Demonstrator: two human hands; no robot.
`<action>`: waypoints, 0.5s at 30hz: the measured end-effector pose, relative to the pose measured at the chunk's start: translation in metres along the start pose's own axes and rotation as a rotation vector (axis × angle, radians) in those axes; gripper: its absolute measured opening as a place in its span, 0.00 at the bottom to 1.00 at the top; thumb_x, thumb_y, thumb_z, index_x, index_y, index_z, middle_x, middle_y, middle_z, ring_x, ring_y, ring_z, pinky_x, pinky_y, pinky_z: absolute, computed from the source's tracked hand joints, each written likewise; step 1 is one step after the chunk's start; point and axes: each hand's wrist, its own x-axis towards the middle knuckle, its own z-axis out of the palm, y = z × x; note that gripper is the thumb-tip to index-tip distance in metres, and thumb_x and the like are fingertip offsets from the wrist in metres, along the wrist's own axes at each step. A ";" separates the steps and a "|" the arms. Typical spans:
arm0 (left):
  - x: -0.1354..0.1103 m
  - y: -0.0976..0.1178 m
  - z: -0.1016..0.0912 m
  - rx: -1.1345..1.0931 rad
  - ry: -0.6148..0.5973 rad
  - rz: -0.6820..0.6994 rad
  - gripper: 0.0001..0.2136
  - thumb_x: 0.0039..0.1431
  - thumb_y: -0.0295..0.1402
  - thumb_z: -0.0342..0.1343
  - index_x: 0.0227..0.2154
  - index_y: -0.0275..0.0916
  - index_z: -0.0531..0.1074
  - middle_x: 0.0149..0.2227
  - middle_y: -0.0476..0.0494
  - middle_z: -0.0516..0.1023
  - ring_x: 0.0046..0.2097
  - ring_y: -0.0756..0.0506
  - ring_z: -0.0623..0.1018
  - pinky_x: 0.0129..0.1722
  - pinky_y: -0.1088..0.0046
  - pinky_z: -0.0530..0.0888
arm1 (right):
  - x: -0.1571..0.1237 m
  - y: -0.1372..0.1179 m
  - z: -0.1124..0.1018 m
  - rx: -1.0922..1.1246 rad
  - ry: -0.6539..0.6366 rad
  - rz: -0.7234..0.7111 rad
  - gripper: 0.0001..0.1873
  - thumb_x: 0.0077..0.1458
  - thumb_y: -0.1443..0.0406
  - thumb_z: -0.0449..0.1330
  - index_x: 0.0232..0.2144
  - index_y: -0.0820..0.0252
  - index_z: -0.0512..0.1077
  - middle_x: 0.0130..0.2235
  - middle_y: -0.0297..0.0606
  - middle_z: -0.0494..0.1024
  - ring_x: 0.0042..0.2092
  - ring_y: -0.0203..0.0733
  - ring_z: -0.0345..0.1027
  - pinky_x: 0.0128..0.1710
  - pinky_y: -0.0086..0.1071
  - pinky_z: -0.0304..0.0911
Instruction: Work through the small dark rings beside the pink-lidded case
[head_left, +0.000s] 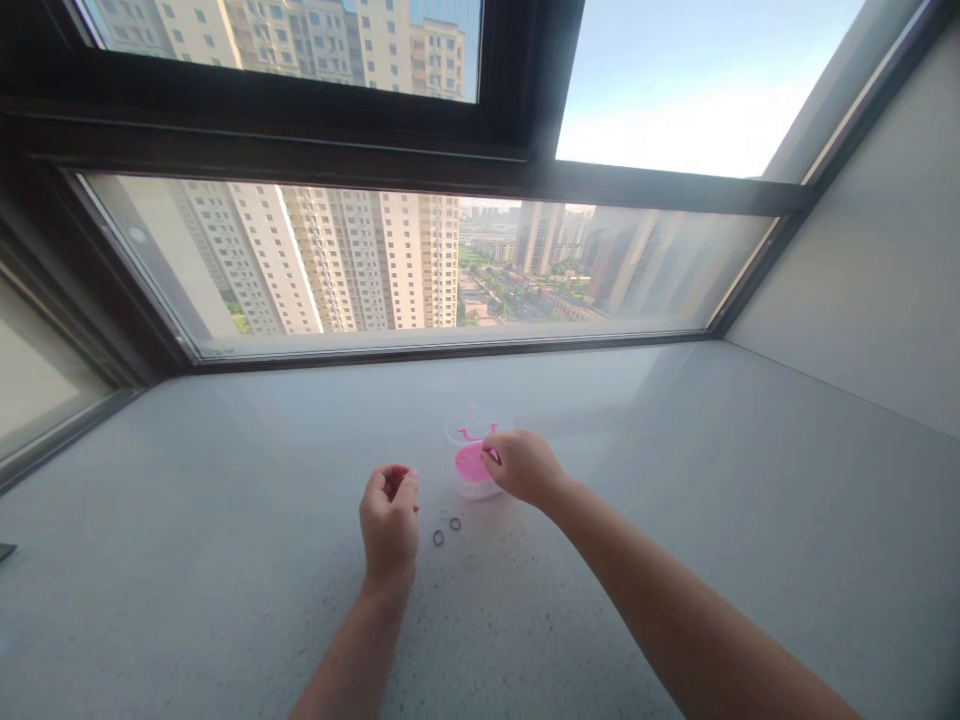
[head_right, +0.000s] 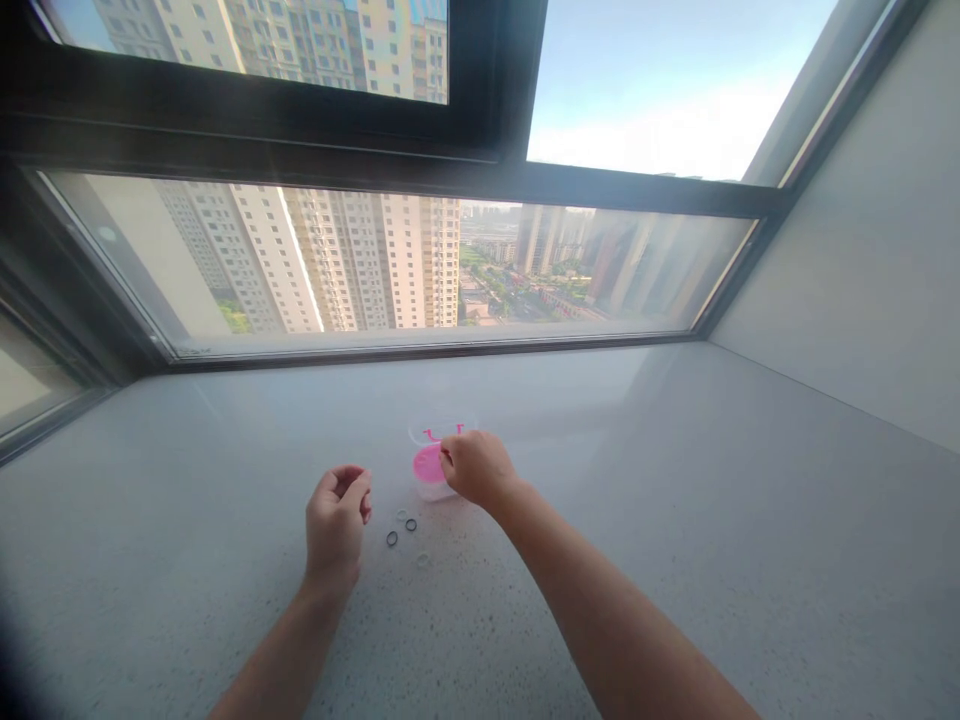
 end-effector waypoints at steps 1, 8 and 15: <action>0.000 0.000 0.000 0.002 -0.002 0.003 0.11 0.43 0.37 0.58 0.28 0.36 0.68 0.18 0.56 0.65 0.18 0.54 0.65 0.18 0.80 0.63 | 0.000 0.000 0.000 0.000 -0.005 0.009 0.13 0.55 0.64 0.52 0.26 0.61 0.75 0.26 0.42 0.77 0.28 0.41 0.70 0.26 0.29 0.51; 0.000 -0.002 0.000 -0.028 -0.029 -0.011 0.10 0.45 0.36 0.57 0.29 0.37 0.67 0.19 0.56 0.64 0.19 0.55 0.64 0.18 0.81 0.61 | 0.000 0.001 -0.001 0.031 0.015 0.064 0.10 0.54 0.63 0.53 0.31 0.58 0.74 0.28 0.39 0.78 0.30 0.41 0.70 0.28 0.29 0.53; 0.004 -0.007 0.001 0.044 -0.044 -0.062 0.09 0.48 0.37 0.53 0.31 0.38 0.65 0.19 0.56 0.63 0.19 0.54 0.64 0.17 0.81 0.61 | -0.006 0.005 0.001 0.174 0.115 0.137 0.08 0.52 0.64 0.55 0.28 0.59 0.73 0.24 0.36 0.76 0.26 0.37 0.67 0.27 0.27 0.51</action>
